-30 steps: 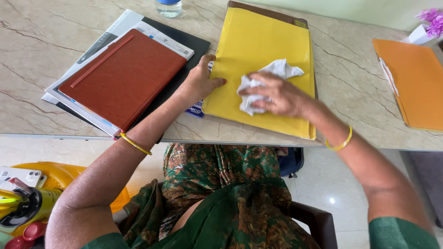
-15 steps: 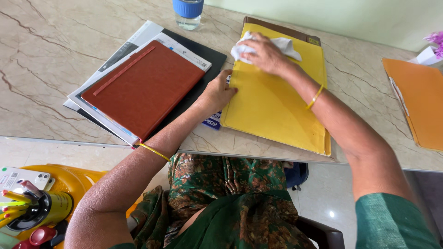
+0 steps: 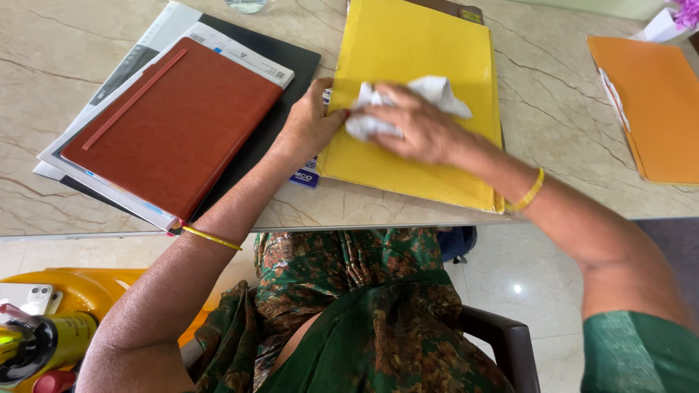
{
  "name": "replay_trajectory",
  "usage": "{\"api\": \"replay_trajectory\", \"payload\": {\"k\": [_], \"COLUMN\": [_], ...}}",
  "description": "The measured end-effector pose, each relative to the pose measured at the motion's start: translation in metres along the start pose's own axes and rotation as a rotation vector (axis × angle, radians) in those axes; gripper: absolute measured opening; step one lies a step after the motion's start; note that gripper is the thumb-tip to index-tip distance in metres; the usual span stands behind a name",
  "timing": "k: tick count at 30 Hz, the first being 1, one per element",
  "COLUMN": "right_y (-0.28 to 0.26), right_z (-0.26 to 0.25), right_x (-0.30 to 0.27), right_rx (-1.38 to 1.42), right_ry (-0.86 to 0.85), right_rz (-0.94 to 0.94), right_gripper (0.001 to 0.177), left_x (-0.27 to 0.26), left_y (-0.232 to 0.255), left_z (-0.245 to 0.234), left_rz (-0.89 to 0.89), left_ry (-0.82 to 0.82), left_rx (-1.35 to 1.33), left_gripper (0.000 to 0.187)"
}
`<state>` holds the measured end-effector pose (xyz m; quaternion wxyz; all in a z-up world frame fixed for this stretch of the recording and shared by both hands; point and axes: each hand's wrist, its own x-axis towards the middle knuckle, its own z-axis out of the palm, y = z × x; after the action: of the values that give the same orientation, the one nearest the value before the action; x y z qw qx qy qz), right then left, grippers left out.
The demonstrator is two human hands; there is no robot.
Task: The person wipes the front and back surfaces of yellow and brown folders with a white cloth while sitting at a desk.
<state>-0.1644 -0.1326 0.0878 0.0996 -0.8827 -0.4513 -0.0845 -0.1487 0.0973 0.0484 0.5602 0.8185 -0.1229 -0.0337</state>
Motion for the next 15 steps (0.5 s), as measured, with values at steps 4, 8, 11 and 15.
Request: {"api": "replay_trajectory", "payload": {"k": [4,8,11,15], "right_y": [0.09,0.155,0.145,0.063], "right_z": [-0.003,-0.014,-0.028,-0.03], "right_x": [0.025,-0.002,-0.034,-0.079], "right_rx": [-0.037,-0.12,-0.111,-0.119], "right_ry": [-0.051,0.055,0.068,0.039], "right_rz": [0.367,0.504,0.583,0.453], "right_gripper": [0.05,0.049,0.047,0.045], "left_x": [-0.006,-0.008,-0.007,-0.004], "left_y": [0.009,0.012,0.01,-0.001], "left_z": [-0.001,0.0,0.0,0.003], "left_rz": [-0.022,-0.025,-0.014,0.052], "left_ry": [0.023,0.046,0.073,0.115], "left_rx": [0.082,0.097,0.083,0.077], "left_gripper": [0.058,0.062,0.063,0.059]}}
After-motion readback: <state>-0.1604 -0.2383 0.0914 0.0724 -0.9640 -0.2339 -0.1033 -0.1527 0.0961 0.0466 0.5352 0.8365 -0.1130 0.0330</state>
